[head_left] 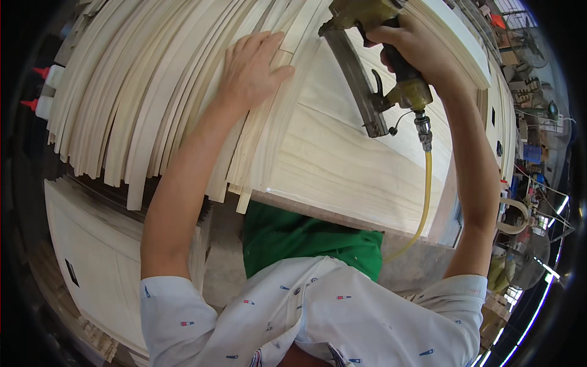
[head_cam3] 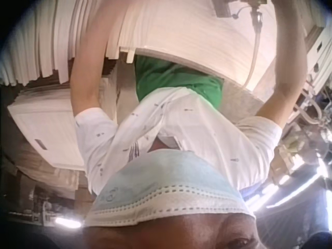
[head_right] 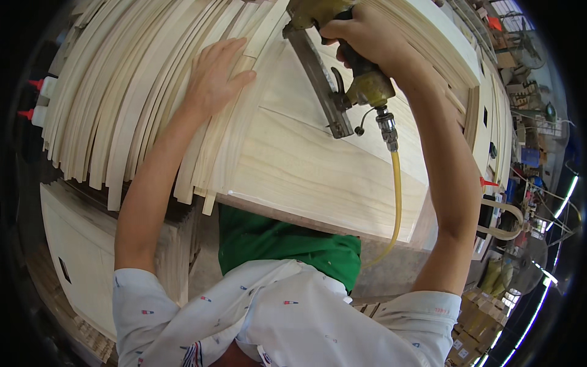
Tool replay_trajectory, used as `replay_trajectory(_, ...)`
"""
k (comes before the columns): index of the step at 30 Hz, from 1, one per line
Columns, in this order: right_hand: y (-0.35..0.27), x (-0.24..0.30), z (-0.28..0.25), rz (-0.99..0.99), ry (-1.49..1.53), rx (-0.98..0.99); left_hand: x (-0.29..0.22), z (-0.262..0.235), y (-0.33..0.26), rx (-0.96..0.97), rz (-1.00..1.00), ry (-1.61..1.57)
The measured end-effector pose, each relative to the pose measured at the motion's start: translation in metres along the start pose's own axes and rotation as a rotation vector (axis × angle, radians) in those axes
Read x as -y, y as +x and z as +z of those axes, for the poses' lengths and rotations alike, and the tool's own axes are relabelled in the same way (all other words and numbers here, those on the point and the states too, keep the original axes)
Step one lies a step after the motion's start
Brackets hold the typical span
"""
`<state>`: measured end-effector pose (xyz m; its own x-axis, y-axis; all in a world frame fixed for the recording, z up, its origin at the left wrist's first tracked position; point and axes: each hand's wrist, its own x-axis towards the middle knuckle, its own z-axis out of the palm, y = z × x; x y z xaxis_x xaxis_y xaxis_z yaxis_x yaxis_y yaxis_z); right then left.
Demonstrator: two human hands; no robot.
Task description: The recorder uses wood glue and a pneumatic nail gun to assemble wooden panels onto a frame.
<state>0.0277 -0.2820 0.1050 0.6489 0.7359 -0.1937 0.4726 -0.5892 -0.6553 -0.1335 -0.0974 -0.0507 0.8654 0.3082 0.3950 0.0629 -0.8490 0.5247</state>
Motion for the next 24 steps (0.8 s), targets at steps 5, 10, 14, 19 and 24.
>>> replay_trajectory(5, -0.013, -0.001, 0.009, 0.074, -0.036, -0.027, 0.004, 0.003, 0.001, -0.019, 0.021, 0.026)
replay_trajectory(10, -0.039, 0.01, 0.018, 0.009, 0.042, -0.023, 0.003, 0.003, -0.002, -0.021, 0.001, 0.028)
replay_trajectory(14, -0.05, 0.009, 0.028, 0.034, 0.06, 0.044, 0.004, 0.006, 0.0, -0.031, 0.021, 0.079)
replay_trajectory(19, -0.071, 0.016, 0.033, 0.064, 0.043, 0.049, 0.006, 0.005, -0.001, -0.033, 0.022, 0.056)
replay_trajectory(24, -0.076, 0.014, 0.039, 0.052, 0.07, 0.079, 0.007, 0.006, 0.002, -0.018, 0.015, 0.09)
